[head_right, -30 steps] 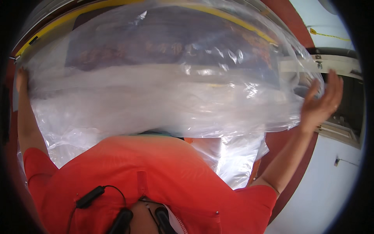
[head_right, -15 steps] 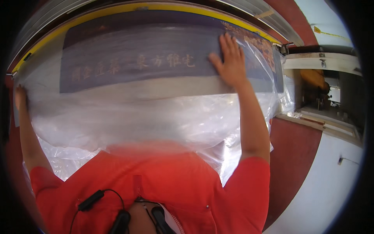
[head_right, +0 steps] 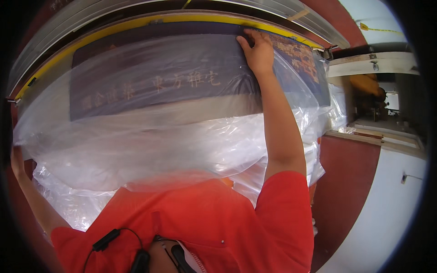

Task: The person wraps a large rectangular object with a clear plastic sheet. They repeatedly lift the plastic, smooth it over the surface, and fold the edges to cover the item completely.

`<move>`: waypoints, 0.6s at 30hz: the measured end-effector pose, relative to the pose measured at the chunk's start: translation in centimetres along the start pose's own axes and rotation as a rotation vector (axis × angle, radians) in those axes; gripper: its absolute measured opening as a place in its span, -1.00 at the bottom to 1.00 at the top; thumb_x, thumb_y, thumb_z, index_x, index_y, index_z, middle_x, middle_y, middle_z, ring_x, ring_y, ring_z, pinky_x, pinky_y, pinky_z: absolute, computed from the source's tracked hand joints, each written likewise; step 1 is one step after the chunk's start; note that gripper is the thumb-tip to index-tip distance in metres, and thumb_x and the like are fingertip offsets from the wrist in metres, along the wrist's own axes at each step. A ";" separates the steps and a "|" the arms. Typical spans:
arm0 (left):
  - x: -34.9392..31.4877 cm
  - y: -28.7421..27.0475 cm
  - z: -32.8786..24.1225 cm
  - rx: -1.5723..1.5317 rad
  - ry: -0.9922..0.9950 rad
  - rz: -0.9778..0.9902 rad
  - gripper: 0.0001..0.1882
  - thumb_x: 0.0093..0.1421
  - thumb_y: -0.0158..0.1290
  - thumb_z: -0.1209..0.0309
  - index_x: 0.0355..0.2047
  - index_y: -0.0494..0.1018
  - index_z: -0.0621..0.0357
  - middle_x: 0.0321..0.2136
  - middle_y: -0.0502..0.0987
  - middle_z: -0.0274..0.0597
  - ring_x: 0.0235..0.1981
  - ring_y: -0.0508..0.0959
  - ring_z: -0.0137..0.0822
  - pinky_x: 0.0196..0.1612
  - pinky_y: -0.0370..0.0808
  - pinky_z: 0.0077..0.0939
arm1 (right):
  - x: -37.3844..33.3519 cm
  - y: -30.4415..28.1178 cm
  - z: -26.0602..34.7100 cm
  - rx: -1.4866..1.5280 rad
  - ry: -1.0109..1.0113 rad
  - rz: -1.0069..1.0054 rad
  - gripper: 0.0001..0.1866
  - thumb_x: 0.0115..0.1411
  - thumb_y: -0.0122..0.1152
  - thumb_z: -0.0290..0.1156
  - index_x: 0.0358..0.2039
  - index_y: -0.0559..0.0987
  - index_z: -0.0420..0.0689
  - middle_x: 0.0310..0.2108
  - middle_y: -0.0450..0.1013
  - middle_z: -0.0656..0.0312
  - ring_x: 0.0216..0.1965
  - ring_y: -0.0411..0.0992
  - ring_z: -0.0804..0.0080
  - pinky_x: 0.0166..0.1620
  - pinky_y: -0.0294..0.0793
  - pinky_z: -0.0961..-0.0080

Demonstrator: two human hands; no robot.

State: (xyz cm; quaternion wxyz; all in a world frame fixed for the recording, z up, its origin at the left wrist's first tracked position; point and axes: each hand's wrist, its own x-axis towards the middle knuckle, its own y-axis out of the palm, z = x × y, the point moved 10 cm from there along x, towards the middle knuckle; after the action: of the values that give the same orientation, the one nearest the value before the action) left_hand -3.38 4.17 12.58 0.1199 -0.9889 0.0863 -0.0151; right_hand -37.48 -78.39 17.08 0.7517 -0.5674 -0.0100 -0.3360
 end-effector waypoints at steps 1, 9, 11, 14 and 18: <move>-1.5 0.9 -1.3 -0.034 -0.016 -0.021 -0.61 0.10 -0.19 0.30 -0.11 0.20 0.29 -0.15 0.27 -0.15 -0.12 0.26 -0.33 -0.06 0.16 -0.48 | -0.1 -0.4 -0.5 -0.021 0.058 -0.051 -0.80 -0.09 0.12 -0.35 -0.42 0.47 -0.14 -0.46 0.38 0.15 -0.38 0.35 0.30 -0.28 0.30 0.50; -2.0 -5.2 -2.2 0.120 0.067 -0.283 -0.62 0.11 -0.20 0.23 -0.17 0.26 0.27 -0.28 0.35 -0.19 -0.27 0.34 -0.41 -0.18 0.26 -0.55 | 0.2 -2.0 -0.1 0.628 0.092 -0.006 -0.86 0.02 -0.01 -0.36 -0.55 0.36 -0.16 -0.69 0.26 0.33 -0.64 0.19 0.60 -0.55 0.17 0.68; -0.5 0.7 -3.7 0.276 0.089 -0.515 -0.64 0.12 -0.22 0.23 -0.20 0.29 0.26 -0.31 0.38 -0.19 -0.32 0.36 -0.41 -0.22 0.28 -0.56 | -0.8 -1.9 -2.4 0.666 0.256 0.068 -0.85 0.05 -0.04 -0.35 -0.56 0.34 -0.16 -0.70 0.22 0.37 -0.66 0.14 0.68 -0.58 0.13 0.74; 5.8 6.6 -1.6 0.709 0.179 -0.481 -0.62 0.08 -0.19 0.18 -0.30 0.35 0.27 -0.40 0.43 -0.18 -0.40 0.38 -0.42 -0.31 0.30 -0.56 | -1.2 -0.7 -8.7 0.323 0.281 0.002 -0.78 0.06 -0.07 -0.30 -0.56 0.32 -0.19 -0.72 0.22 0.37 -0.67 0.15 0.67 -0.59 0.16 0.70; 12.2 14.8 -2.8 0.687 0.107 -0.510 -0.48 0.00 -0.18 0.00 -0.34 0.38 0.28 -0.44 0.44 -0.08 -0.38 0.41 -0.21 -0.32 0.31 -0.45 | 4.6 -2.9 -11.4 0.070 0.207 -0.172 -0.72 0.00 0.00 -0.22 -0.57 0.39 -0.21 -0.68 0.32 0.30 -0.63 0.24 0.56 -0.54 0.22 0.59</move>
State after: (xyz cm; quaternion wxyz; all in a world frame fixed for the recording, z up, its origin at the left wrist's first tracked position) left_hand 5.97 -12.79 11.83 0.4298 -0.8792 -0.1650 -0.1231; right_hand -39.61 -90.82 17.28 0.7364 -0.5002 0.0072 -0.4554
